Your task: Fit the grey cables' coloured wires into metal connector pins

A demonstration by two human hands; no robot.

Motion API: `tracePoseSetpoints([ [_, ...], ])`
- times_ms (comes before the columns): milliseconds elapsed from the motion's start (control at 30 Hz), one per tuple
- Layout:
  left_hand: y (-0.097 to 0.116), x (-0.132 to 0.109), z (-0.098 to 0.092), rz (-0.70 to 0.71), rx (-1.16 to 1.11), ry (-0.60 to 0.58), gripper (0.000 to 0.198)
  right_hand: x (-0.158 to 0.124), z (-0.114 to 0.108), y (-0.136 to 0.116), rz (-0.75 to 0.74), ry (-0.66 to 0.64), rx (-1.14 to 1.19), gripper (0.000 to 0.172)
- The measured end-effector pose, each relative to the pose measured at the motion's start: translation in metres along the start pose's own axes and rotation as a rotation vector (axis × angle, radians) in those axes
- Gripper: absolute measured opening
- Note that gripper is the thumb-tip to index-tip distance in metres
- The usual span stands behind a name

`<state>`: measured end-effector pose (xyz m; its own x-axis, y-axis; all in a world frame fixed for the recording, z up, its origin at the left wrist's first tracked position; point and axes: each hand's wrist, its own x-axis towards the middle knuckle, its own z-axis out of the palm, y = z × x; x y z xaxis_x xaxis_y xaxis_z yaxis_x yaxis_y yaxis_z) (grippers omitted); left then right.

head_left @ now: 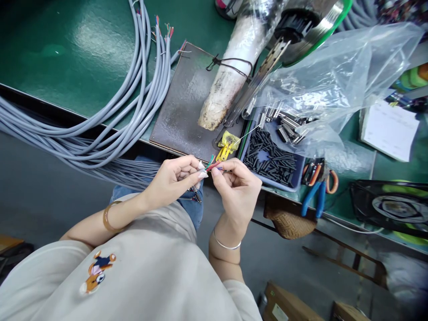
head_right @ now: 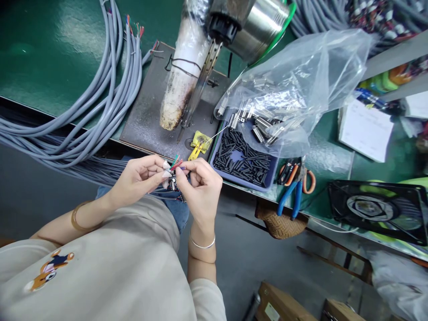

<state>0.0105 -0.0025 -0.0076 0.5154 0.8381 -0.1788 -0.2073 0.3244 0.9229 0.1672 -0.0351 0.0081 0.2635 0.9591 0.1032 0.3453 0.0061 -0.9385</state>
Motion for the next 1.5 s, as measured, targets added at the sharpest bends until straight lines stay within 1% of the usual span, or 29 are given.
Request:
tracePoseSetpoints([
  [133,0.000,-0.001,0.001,-0.014,0.039,0.047,0.034,0.000,0.000,0.001,0.051,-0.041,0.044,0.008],
  [233,-0.001,-0.002,0.003,0.057,0.106,0.097,0.031,-0.002,0.002,0.003,0.086,-0.075,0.116,0.011],
  [300,-0.003,-0.004,0.005,0.117,0.171,0.135,0.027,-0.004,0.004,0.003,0.081,-0.058,0.137,0.012],
  [367,-0.005,-0.005,0.008,0.174,0.229,0.180,0.021,-0.005,0.007,0.002,0.049,-0.015,0.127,0.010],
  [433,-0.006,-0.006,0.010,0.231,0.265,0.220,0.016,-0.008,0.010,0.001,0.009,0.026,0.086,0.007],
  [500,-0.005,-0.006,0.011,0.257,0.273,0.250,0.013,-0.010,0.012,-0.001,-0.033,0.054,0.027,0.007],
  [600,0.000,-0.004,0.010,0.192,0.192,0.235,0.015,-0.013,0.012,-0.002,-0.125,0.087,-0.086,0.010],
  [667,0.006,-0.001,0.008,0.118,0.088,0.195,0.018,-0.014,0.008,-0.002,-0.168,0.157,-0.145,0.012],
  [733,0.010,0.002,0.005,0.051,-0.006,0.164,0.020,-0.014,0.001,-0.003,-0.160,0.261,-0.157,0.016],
  [767,0.012,0.003,0.003,0.026,-0.043,0.152,0.021,-0.014,-0.002,-0.004,-0.142,0.293,-0.147,0.019],
  [800,0.013,0.004,0.002,0.007,-0.073,0.139,0.020,-0.014,-0.006,-0.004,-0.121,0.292,-0.136,0.021],
  [833,0.014,0.004,0.001,-0.003,-0.096,0.127,0.020,-0.013,-0.008,-0.005,-0.101,0.246,-0.129,0.023],
  [933,0.013,0.004,-0.001,-0.001,-0.111,0.082,0.020,-0.012,-0.010,-0.008,-0.065,-0.023,-0.141,0.022],
  [967,0.012,0.004,-0.001,0.007,-0.104,0.070,0.020,-0.012,-0.009,-0.008,-0.071,-0.093,-0.153,0.020],
  [1000,0.012,0.003,-0.001,0.015,-0.093,0.062,0.022,-0.012,-0.006,-0.008,-0.091,-0.139,-0.167,0.018],
  [1067,0.011,0.002,0.001,0.026,-0.079,0.055,0.024,-0.014,-0.001,-0.008,-0.182,-0.149,-0.230,0.016],
  [1133,0.011,0.001,0.003,0.032,-0.091,0.047,0.024,-0.016,0.003,-0.006,-0.303,-0.105,-0.331,0.019],
  [1167,0.012,0.001,0.004,0.034,-0.099,0.047,0.024,-0.017,0.003,-0.006,-0.354,-0.059,-0.378,0.020],
  [1200,0.013,0.000,0.005,0.036,-0.108,0.055,0.023,-0.017,0.003,-0.005,-0.386,0.017,-0.409,0.021],
  [1267,0.013,-0.001,0.005,0.037,-0.128,0.089,0.023,-0.016,-0.001,-0.005,-0.381,0.250,-0.395,0.023],
  [1333,0.012,-0.001,0.003,0.032,-0.161,0.116,0.022,-0.011,-0.008,-0.007,-0.355,0.530,-0.283,0.026],
  [1367,0.012,-0.001,0.001,0.025,-0.183,0.117,0.021,-0.008,-0.011,-0.009,-0.372,0.628,-0.210,0.027],
  [1400,0.011,-0.001,0.000,0.010,-0.207,0.111,0.021,-0.005,-0.014,-0.010,-0.426,0.683,-0.140,0.029],
  [1433,0.010,-0.001,-0.001,-0.012,-0.233,0.101,0.021,-0.003,-0.016,-0.012,-0.486,0.695,-0.082,0.029],
  [1500,0.011,0.000,-0.003,-0.069,-0.299,0.076,0.020,-0.001,-0.018,-0.014,-0.595,0.650,-0.015,0.020],
])
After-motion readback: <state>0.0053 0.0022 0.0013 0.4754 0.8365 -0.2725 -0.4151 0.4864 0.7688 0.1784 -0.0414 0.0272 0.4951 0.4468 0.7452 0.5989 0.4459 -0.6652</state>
